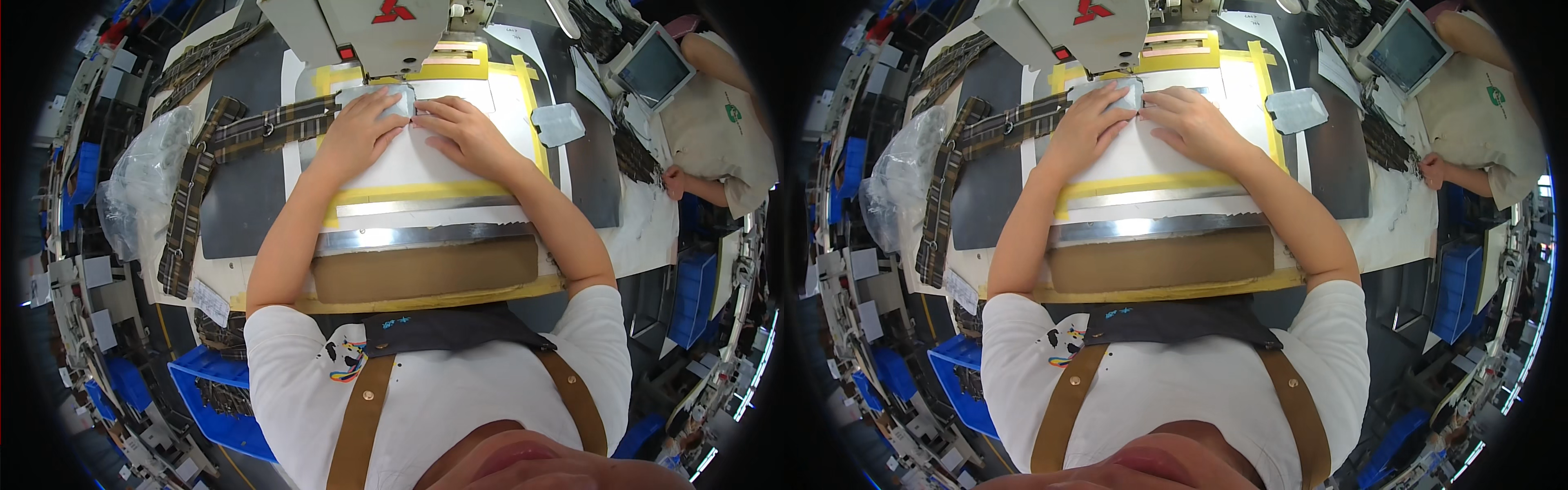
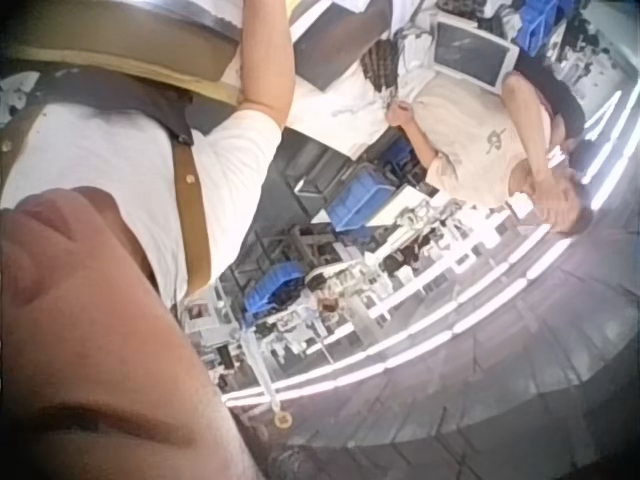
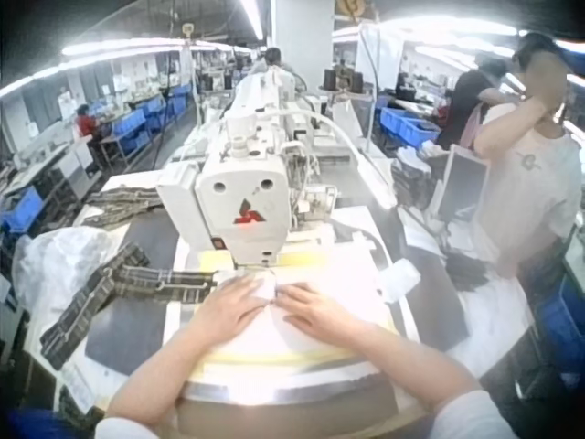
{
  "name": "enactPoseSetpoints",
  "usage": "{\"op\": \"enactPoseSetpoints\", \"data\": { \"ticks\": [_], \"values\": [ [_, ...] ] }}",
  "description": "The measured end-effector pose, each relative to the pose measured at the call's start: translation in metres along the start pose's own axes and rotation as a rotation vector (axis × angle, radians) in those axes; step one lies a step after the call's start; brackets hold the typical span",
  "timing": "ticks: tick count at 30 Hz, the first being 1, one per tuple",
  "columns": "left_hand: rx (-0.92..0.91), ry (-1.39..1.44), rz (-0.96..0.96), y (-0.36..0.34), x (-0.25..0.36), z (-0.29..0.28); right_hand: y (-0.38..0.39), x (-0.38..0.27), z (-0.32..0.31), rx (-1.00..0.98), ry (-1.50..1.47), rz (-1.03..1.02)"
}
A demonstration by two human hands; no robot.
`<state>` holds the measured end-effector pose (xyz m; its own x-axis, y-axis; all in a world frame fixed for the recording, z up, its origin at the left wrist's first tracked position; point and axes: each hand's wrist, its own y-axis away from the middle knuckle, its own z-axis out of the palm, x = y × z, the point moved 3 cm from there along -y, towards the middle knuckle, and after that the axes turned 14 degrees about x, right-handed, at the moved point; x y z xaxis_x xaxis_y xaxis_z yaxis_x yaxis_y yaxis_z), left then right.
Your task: The person sews a small rectangular fabric patch onto a plaid strap using an industrial sewing machine and thread.
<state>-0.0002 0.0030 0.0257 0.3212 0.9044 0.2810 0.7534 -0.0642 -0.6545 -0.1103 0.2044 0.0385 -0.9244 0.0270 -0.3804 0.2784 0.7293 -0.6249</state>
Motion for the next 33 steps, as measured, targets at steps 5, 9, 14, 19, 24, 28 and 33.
{"op": "enactPoseSetpoints", "data": {
  "ticks": [5,9,14,19,24,28,33],
  "values": [
    [0.01,-0.018,0.014,0.0,0.0,0.001,0.0,0.0,0.002,0.002,0.017,-0.01],
    [0.015,-0.02,0.016,0.001,-0.001,0.002,0.0,0.0,0.002,0.0,0.02,-0.003],
    [0.031,-0.026,0.03,0.0,-0.002,0.004,0.001,0.002,0.002,0.002,0.015,0.016],
    [0.042,-0.033,0.028,-0.001,0.0,0.003,0.001,0.002,0.001,0.005,-0.02,0.028],
    [0.04,-0.042,0.024,0.0,0.003,0.002,0.002,0.002,0.0,-0.001,-0.033,0.039],
    [0.029,-0.034,0.015,-0.001,0.004,0.003,0.003,0.01,0.0,0.057,-0.068,0.104],
    [0.012,-0.035,0.005,-0.001,0.002,-0.001,-0.011,0.007,0.0,0.042,0.006,0.054]
  ]
}}
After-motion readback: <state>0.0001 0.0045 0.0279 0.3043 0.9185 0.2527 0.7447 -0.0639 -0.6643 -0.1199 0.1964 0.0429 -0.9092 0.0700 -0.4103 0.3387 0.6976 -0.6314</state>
